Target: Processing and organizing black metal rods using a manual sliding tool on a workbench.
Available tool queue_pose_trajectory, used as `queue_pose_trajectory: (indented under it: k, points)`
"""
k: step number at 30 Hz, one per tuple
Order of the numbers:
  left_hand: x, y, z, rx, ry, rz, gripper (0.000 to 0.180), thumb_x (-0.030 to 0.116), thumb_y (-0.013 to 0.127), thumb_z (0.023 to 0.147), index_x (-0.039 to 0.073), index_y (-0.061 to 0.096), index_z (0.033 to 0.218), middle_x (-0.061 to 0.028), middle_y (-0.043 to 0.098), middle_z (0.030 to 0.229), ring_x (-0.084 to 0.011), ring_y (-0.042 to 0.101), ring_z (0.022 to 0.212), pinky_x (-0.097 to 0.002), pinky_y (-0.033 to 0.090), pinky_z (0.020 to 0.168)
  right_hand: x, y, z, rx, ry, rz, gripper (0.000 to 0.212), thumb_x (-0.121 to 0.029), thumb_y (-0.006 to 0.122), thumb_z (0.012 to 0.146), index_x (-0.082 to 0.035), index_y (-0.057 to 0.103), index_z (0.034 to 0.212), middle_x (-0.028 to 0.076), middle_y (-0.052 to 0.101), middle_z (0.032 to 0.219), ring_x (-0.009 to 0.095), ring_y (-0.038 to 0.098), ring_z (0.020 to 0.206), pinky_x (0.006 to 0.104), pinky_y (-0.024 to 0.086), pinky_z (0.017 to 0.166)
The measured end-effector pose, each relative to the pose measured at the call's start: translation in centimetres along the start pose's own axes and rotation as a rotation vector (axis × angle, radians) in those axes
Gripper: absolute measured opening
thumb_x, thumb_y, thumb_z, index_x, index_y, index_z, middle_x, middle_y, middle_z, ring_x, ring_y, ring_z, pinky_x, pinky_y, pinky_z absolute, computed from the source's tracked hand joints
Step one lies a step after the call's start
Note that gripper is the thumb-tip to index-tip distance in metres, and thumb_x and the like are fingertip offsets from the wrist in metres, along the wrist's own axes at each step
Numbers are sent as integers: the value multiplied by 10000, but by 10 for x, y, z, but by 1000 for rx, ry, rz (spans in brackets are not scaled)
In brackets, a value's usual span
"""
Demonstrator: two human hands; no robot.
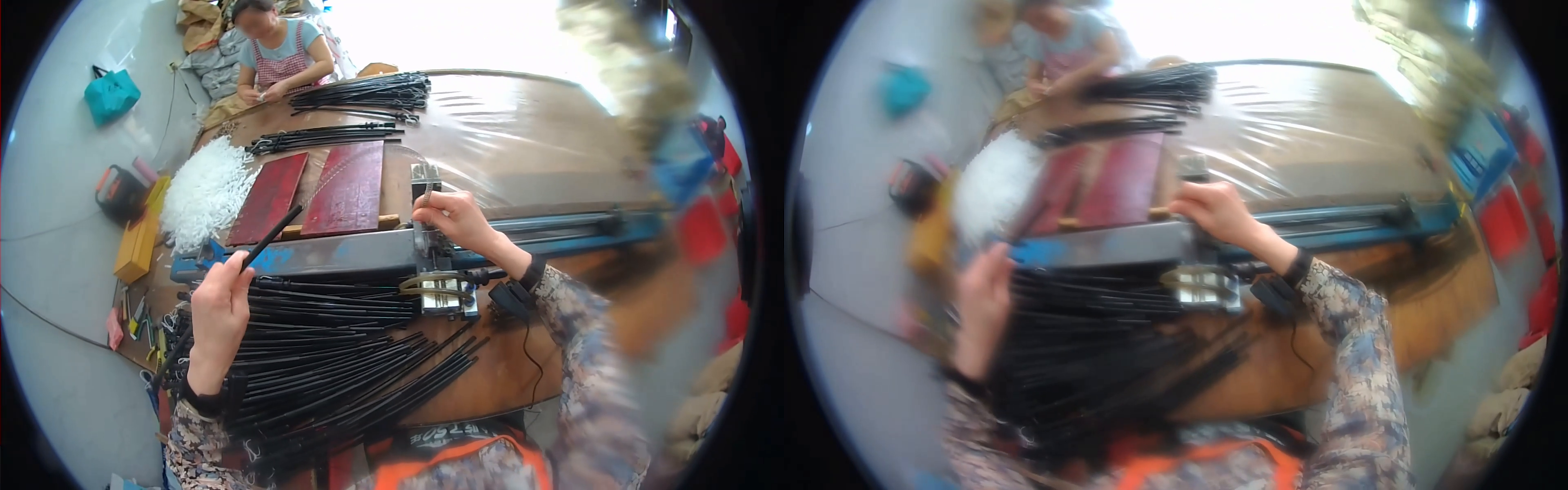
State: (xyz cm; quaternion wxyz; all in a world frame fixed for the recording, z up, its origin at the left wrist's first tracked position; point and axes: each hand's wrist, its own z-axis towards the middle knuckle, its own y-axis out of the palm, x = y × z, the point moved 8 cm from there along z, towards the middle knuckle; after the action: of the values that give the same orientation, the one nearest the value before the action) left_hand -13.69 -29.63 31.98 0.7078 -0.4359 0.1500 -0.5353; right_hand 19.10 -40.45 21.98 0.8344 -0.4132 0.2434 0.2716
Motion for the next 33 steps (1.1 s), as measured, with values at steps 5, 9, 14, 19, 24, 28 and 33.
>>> queue_pose_trajectory:
  k: [5, 9, 14, 19, 24, 28, 33]
  points:
    - [-13, 24, -28, -28, -55, 44, 246, 67, 663, 957, 35, 659, 1201, -169, 592, 796, -319, 596, 675, -386, 479, 622, 12, 22, 0, -153, 4, -116, 156, -188, 711, 916, -34, 715, 934, 105, 716, 780, 250, 684, 679, 328, 520, 631]
    - [-7, 53, -28, -13, -41, 9, 251, 82, 667, 955, 52, 661, 1204, -163, 595, 793, -338, 599, 679, -398, 477, 616, 16, 58, -6, -421, -30, -182, 156, -192, 693, 920, -36, 689, 924, 103, 721, 805, 277, 705, 756, 375, 523, 705]
    - [-18, 90, -18, -49, -27, 83, 255, 171, 669, 959, 137, 675, 1212, -140, 590, 767, -360, 608, 679, -436, 476, 593, 56, -29, -55, -34, -196, -607, 71, -51, 722, 805, -90, 668, 827, 88, 675, 753, 290, 639, 717, 413, 467, 764]
    - [9, 169, 5, -173, 206, 155, 210, 229, 692, 915, 195, 702, 1122, -81, 616, 755, -289, 660, 678, -419, 528, 564, 108, -159, -164, 54, -1, -986, 76, -72, 716, 819, -90, 652, 856, 96, 676, 849, 319, 618, 906, 456, 428, 910]
    - [90, 282, 50, -202, 424, -115, 166, 221, 685, 917, 88, 591, 884, -117, 659, 819, -320, 691, 772, -425, 557, 629, 82, -199, -189, 196, -170, -959, 71, -94, 677, 856, -53, 626, 830, 133, 608, 791, 362, 588, 785, 454, 469, 692]
    - [63, 287, 37, -241, 353, -148, 278, 283, 632, 968, 51, 594, 818, -142, 666, 772, -348, 687, 725, -434, 551, 643, 124, -191, -204, 165, -78, -914, 178, -184, 623, 946, -49, 607, 832, 152, 582, 792, 358, 585, 806, 462, 452, 727]
    - [68, 288, 30, -252, 359, -160, 301, 273, 629, 972, 49, 599, 773, -146, 664, 761, -341, 684, 746, -445, 546, 673, 162, -196, -225, 115, 31, -942, 119, -160, 628, 945, -47, 656, 920, 148, 647, 917, 350, 616, 971, 443, 462, 875]
